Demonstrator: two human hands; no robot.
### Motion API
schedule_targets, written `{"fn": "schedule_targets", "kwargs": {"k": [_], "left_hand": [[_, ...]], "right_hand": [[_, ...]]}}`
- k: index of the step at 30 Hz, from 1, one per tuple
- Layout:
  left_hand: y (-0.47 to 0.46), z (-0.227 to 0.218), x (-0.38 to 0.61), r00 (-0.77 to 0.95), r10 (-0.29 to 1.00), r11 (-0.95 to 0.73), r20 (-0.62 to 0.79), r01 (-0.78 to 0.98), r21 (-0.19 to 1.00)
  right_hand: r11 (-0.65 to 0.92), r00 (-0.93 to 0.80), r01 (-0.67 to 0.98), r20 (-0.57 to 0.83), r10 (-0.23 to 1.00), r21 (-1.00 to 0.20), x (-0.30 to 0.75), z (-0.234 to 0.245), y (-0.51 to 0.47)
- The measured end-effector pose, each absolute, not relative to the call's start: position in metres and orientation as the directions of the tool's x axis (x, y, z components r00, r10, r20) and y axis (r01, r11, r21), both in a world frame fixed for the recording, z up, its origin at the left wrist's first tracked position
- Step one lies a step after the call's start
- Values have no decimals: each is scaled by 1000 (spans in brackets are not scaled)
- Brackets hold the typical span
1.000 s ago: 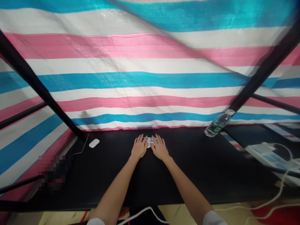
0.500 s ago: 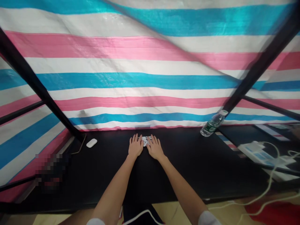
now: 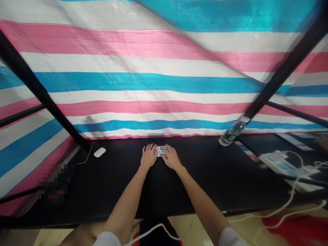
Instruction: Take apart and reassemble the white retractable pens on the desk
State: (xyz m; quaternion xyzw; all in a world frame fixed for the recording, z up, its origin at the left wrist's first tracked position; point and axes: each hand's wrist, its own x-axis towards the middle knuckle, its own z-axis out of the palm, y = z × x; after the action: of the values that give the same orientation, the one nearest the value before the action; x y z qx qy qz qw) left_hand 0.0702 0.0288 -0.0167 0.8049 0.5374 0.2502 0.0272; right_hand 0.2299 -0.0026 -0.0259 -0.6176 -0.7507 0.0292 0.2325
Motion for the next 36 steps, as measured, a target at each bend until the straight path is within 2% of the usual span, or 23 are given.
{"fn": "schedule_targets", "kwargs": {"k": [4,8,13,16,19,22,26,31,36], "left_hand": [[28,-17,68,276,875,-418,397,845,334],[29,-18,66,238,864,-428,443,809,402],[31,-13,63,185,870,-434,458,729,530],[31,-9,60,139,885,-421,443,643,639],[29,-7,57,129,876,-452,464,555,699],[23,-5,55,170,844,-517,509,514,685],[14,1,52,320,782,-619,534,497,608],[9,18,47,389,760,-649,521,496,577],[12,22,40,347,809,-585,475,550,595]], "right_hand": [[240,-157,931,291,944,-276,229,-25,-5],[246,-162,924,283,945,-292,230,-27,-4],[236,-130,883,272,954,-406,234,-29,1],[214,-83,839,273,959,-499,239,-29,3],[204,-50,782,267,962,-589,244,-29,3],[238,-51,716,291,955,-656,248,-32,3],[296,-63,663,343,937,-688,249,-32,2],[388,-28,661,495,868,-642,245,-19,-5],[410,23,688,583,812,-599,245,-5,-10]]}}
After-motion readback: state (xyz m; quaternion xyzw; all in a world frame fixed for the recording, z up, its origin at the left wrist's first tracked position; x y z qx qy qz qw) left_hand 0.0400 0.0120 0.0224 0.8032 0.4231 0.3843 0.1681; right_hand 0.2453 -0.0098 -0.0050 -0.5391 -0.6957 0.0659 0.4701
